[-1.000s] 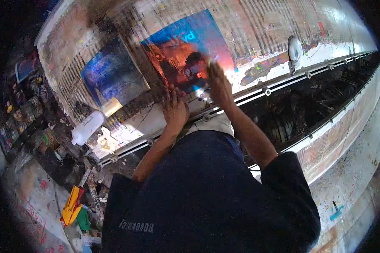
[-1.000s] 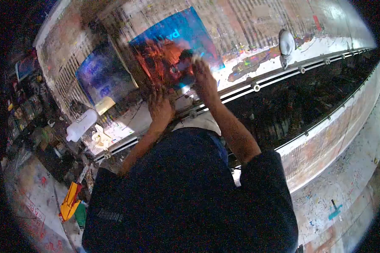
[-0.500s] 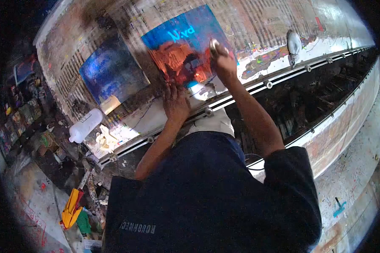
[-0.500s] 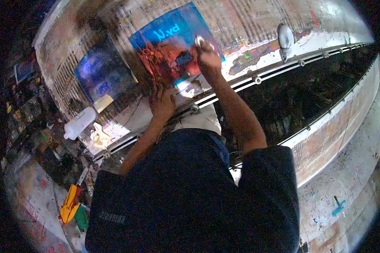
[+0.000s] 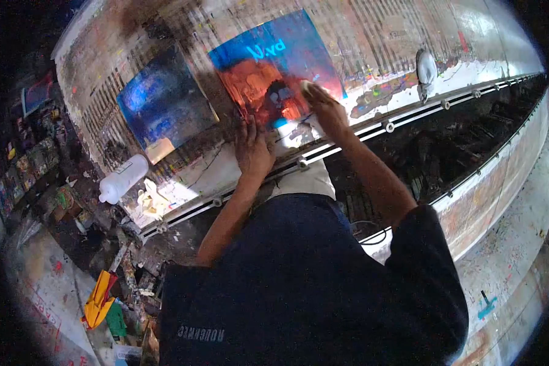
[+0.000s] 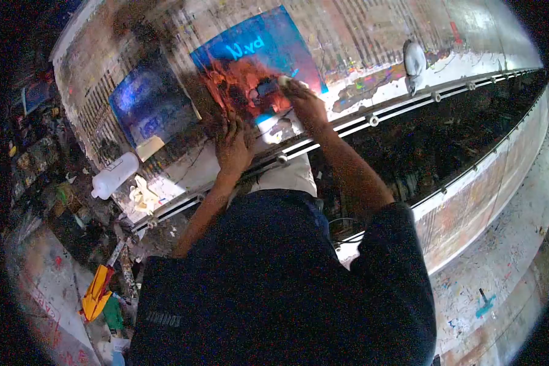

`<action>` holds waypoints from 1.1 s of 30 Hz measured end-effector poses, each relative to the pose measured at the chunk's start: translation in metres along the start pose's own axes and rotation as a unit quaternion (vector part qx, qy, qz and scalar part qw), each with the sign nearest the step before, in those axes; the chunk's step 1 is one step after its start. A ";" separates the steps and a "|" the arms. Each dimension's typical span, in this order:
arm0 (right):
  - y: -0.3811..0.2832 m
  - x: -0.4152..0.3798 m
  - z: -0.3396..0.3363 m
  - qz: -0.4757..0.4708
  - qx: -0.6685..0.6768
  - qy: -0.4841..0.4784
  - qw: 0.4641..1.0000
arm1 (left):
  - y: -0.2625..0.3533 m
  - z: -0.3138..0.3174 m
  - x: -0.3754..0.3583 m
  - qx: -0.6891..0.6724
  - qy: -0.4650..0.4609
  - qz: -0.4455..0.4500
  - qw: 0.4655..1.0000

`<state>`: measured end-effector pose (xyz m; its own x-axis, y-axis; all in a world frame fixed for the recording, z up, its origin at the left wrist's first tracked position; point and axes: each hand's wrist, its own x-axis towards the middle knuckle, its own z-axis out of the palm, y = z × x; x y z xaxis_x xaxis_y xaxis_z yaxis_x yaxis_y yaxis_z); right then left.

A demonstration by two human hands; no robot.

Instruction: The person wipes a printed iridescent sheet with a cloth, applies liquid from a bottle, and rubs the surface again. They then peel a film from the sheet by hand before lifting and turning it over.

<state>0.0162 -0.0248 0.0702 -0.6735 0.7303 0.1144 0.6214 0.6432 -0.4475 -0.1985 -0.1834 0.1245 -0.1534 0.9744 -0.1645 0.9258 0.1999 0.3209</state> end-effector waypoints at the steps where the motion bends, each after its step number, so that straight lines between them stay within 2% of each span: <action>1: 0.006 0.000 -0.009 -0.003 0.044 0.037 0.998 | 0.000 0.000 0.000 -0.010 -0.011 -0.015 1.000; 4: 0.006 0.048 0.000 0.106 -0.032 0.107 0.988 | -0.003 0.001 0.001 -0.012 -0.022 -0.007 1.000; 5: -0.001 0.060 -0.007 0.103 -0.032 0.103 0.989 | -0.002 0.002 -0.003 -0.001 -0.024 0.006 1.000; 6: -0.016 0.069 -0.017 0.150 -0.077 -0.146 0.975 | 0.001 0.002 -0.013 0.000 -0.031 0.002 1.000; 7: -0.025 0.074 -0.024 0.190 -0.118 -0.379 0.898 | 0.001 -0.001 -0.016 -0.009 -0.022 0.007 1.000; 8: -0.017 0.066 -0.017 0.187 -0.120 -0.370 0.902 | 0.002 -0.004 -0.005 -0.016 0.000 0.009 1.000; 9: -0.004 0.033 0.003 0.158 0.149 -0.162 0.963 | 0.000 -0.007 0.001 -0.010 0.005 0.011 1.000; 10: 0.005 0.001 0.011 0.117 0.404 0.061 0.905 | -0.001 -0.008 -0.004 -0.021 -0.008 0.011 1.000; 11: 0.026 -0.003 -0.001 0.012 0.029 0.027 0.999 | -0.001 -0.009 0.000 -0.034 -0.014 0.014 0.999; 12: 0.020 0.018 -0.015 0.070 0.033 0.046 0.996 | -0.001 -0.012 0.004 -0.033 -0.011 0.020 0.999; 13: 0.002 0.055 -0.042 0.215 -0.020 -0.148 0.965 | 0.000 -0.016 0.003 -0.022 -0.027 0.027 0.999; 14: -0.012 0.085 -0.056 0.343 -0.073 -0.336 0.874 | 0.001 -0.018 -0.001 -0.012 -0.042 0.028 0.999; 15: -0.015 0.078 -0.030 0.305 -0.146 -0.314 0.887 | -0.002 -0.019 -0.007 -0.013 -0.045 0.023 0.999; 16: -0.016 0.056 -0.015 0.305 -0.144 -0.314 0.888 | -0.012 -0.024 -0.007 -0.104 -0.047 0.014 0.993; 17: -0.025 0.037 -0.018 0.168 -0.045 -0.172 0.969 | -0.025 -0.030 0.002 -0.193 -0.043 0.010 0.980; 18: -0.024 0.022 -0.016 0.023 0.057 -0.021 0.998 | -0.041 -0.037 -0.001 -0.227 0.016 -0.044 0.973; 19: -0.002 0.003 -0.008 -0.012 0.048 -0.042 0.998 | -0.062 -0.044 -0.012 -0.260 0.073 -0.097 0.958; 20: 0.014 -0.003 -0.007 -0.008 0.039 -0.036 0.999 | -0.086 -0.051 -0.026 -0.194 0.098 -0.171 0.961; 21: 0.019 0.004 -0.010 0.069 0.021 -0.031 0.997 | -0.115 -0.057 -0.041 -0.130 0.124 -0.244 0.953; 22: 0.018 0.012 -0.020 0.143 0.002 -0.029 0.989 | -0.163 -0.043 -0.071 -0.061 0.168 -0.251 0.951; 23: 0.005 0.020 -0.026 0.121 -0.056 0.043 0.990 | -0.186 -0.054 -0.088 0.044 0.216 -0.262 0.940; 24: -0.007 0.017 -0.015 0.128 -0.202 0.051 0.970 | -0.225 -0.061 -0.106 0.071 0.131 -0.337 0.930; 25: -0.026 0.014 -0.018 0.161 -0.194 0.004 0.968 | -0.275 -0.034 -0.153 0.068 0.134 -0.337 0.930; 26: -0.041 0.009 -0.022 0.195 -0.185 -0.041 0.962 | -0.349 -0.013 -0.178 0.202 0.109 -0.492 0.840; 27: -0.049 -0.003 -0.018 0.163 -0.184 0.002 0.969 | -0.321 -0.039 -0.170 0.238 0.078 -0.544 0.801; 28: -0.048 -0.012 -0.018 0.164 -0.204 -0.046 0.964 | -0.291 -0.065 -0.163 0.271 0.045 -0.593 0.757; 29: -0.044 -0.010 -0.028 0.191 -0.165 -0.117 0.961 | -0.366 -0.052 -0.187 0.265 0.047 -0.591 0.761; 30: -0.040 -0.009 -0.037 0.217 -0.122 -0.188 0.950 | -0.408 -0.028 -0.214 0.278 -0.101 -0.396 0.869; 31: -0.033 -0.009 -0.047 0.230 -0.116 -0.208 0.944 | -0.405 -0.037 -0.211 0.190 -0.066 -0.354 0.913; 32: -0.025 -0.008 -0.060 0.242 -0.110 -0.227 0.937 | -0.399 -0.046 -0.210 0.188 -0.064 -0.354 0.914; 33: -0.022 -0.001 -0.083 0.351 0.069 -0.222 0.907 | -0.390 -0.053 -0.209 0.076 0.020 -0.407 0.910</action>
<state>0.0364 -0.0199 0.1534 -0.2460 0.7645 -0.5958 0.9238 -0.0012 -0.3829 -0.5456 -0.4599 0.0829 -0.8192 0.5135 -0.2553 0.5369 0.8433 -0.0264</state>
